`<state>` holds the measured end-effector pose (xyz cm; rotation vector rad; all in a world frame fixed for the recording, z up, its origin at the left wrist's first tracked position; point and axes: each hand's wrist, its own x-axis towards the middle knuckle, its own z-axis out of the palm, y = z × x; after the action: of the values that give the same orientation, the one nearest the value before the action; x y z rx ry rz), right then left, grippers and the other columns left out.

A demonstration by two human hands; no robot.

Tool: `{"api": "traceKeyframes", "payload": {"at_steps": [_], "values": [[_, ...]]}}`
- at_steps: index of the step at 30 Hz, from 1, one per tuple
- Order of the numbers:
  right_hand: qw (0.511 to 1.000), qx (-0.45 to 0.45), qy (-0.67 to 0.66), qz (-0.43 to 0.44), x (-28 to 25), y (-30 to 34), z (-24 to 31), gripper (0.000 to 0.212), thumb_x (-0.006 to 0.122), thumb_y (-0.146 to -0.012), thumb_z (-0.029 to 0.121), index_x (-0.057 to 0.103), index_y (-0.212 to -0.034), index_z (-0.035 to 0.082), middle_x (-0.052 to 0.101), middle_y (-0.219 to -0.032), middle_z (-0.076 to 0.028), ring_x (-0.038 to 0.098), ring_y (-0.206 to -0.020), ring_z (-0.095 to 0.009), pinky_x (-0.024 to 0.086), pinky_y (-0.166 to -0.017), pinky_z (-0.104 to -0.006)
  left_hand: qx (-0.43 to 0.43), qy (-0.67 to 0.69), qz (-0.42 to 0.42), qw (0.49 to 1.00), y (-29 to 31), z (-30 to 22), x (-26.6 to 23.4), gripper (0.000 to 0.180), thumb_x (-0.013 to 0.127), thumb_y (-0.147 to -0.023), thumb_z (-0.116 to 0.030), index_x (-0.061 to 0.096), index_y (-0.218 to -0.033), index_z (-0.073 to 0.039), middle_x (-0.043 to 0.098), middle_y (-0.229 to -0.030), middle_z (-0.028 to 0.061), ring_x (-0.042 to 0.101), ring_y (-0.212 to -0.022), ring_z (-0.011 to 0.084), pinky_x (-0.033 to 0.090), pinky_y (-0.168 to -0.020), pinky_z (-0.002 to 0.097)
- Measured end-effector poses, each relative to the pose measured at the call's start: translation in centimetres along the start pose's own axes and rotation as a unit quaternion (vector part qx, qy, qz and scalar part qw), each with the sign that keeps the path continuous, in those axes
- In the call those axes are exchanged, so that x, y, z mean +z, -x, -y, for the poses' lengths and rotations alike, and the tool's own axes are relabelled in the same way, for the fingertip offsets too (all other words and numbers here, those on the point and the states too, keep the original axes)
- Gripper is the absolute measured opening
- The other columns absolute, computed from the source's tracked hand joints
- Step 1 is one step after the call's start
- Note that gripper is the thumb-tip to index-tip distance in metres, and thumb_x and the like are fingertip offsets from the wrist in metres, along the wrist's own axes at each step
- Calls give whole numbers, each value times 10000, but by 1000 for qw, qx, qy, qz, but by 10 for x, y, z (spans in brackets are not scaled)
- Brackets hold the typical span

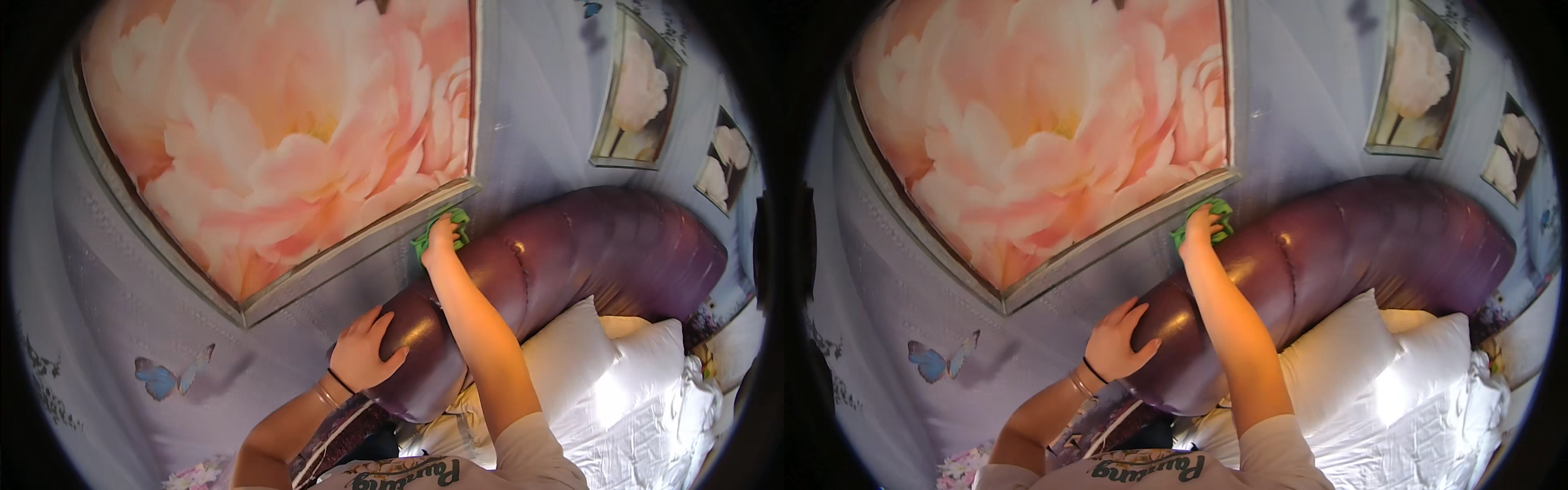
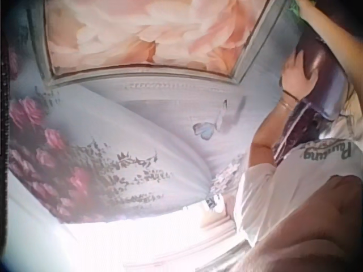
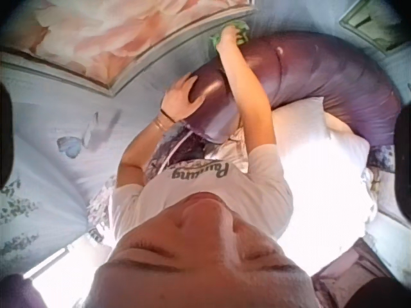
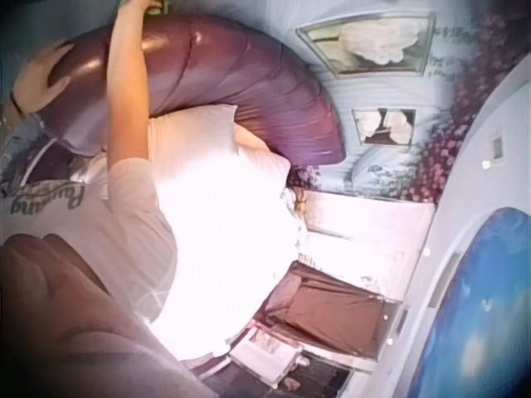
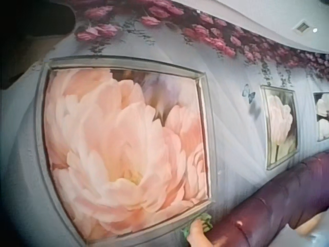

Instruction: The person wipes a wall with a green cloth, cleaning around a framed floral picture and a decorative butterfly. They also wipe a wall-mounted wooden rack and a floral arrangement.

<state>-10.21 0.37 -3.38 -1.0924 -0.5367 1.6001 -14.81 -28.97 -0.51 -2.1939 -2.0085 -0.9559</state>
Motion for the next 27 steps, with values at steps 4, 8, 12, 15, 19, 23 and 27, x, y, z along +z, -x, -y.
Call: {"api": "traceKeyframes", "payload": {"at_steps": [4,8,12,15,19,23,27], "values": [[999,2,-31,30,0,8,-6,806,270,-959,590,-75,-1515,120,-157,-1582,-71,184,-1432,-301,318,-1090,-480,8,-31,-3,999,-3,-2,9,616,709,-749,-343,554,-1245,-10,536,-1272,238,560,-1104,396,456,-939,451],[993,15,78,87,27,71,-46,767,296,-980,529,-56,-1511,103,-99,-1569,-137,178,-1420,-338,259,-1100,-521,11,-38,-31,999,2,0,5,564,699,-753,-310,565,-1211,-8,549,-1237,221,561,-1067,393,459,-914,454],[986,56,55,149,41,114,-75,695,370,-990,464,83,-1498,86,177,-1521,-167,325,-1342,-310,312,-1063,-467,22,42,-77,996,1,5,9,340,670,-743,-175,618,-1025,7,592,-1017,208,567,-913,402,470,-805,466],[950,142,-4,277,32,153,-67,456,388,-998,408,341,-1328,98,455,-1286,-93,471,-1151,-252,395,-962,-424,51,105,-150,982,7,17,14,151,636,-715,-52,625,-845,24,599,-830,208,565,-818,414,460,-729,474],[911,169,-40,373,16,186,-62,251,426,-992,264,492,-1187,122,569,-1094,-55,556,-989,-235,454,-869,-408,128,119,-216,961,23,26,7,109,631,-695,-4,611,-799,20,600,-778,196,567,-774,408,448,-685,477],[907,125,72,396,25,244,-79,547,451,-957,202,213,-1450,203,461,-1254,-89,503,-1093,-231,445,-899,-392,49,144,-184,971,60,66,1,181,625,-686,-8,628,-867,-5,619,-853,176,580,-831,378,444,-741,471],[897,-73,272,341,34,264,-155,711,514,-877,259,164,-1442,7,328,-1358,-286,435,-1159,-451,383,-989,-439,92,-31,-142,985,112,114,-9,257,663,-736,-139,621,-966,-32,602,-989,126,567,-968,313,416,-766,481]]}}
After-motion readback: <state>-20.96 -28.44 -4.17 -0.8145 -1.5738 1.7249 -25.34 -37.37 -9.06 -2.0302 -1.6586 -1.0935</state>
